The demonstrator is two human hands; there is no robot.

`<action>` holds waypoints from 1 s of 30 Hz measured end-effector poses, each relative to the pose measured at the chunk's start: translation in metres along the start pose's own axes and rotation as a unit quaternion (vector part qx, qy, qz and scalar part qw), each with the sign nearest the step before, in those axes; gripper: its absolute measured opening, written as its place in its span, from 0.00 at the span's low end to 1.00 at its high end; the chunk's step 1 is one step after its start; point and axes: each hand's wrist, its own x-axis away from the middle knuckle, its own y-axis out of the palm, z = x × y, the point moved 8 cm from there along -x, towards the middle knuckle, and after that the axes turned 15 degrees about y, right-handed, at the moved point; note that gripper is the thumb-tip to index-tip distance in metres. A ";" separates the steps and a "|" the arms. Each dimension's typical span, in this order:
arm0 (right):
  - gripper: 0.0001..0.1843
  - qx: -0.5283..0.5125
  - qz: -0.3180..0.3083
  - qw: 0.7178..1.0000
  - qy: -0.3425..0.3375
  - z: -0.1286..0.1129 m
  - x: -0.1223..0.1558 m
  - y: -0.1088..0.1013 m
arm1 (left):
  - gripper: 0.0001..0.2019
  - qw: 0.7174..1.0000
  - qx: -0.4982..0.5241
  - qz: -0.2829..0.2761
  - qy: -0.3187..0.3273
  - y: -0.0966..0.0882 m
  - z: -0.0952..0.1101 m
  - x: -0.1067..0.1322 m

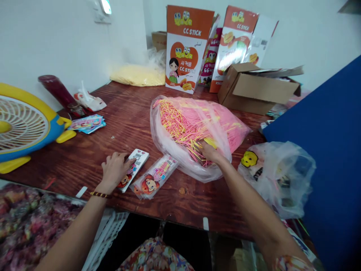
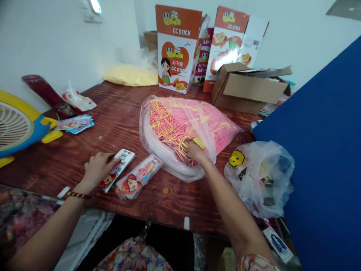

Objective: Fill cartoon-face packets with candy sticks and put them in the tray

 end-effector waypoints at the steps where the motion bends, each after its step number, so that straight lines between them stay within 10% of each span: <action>1: 0.11 -0.028 -0.004 1.000 0.009 0.006 0.000 0.000 | 0.26 1.000 0.006 0.004 0.000 0.000 0.001 0.001; 14: 0.12 -0.397 0.026 0.917 0.019 -0.002 0.016 -0.001 | 0.23 0.999 0.036 0.020 0.011 -0.002 0.012 -0.001; 30: 0.10 -0.171 0.029 0.985 0.007 0.005 0.019 -0.016 | 0.18 0.970 0.235 0.038 -0.049 0.020 -0.018 -0.021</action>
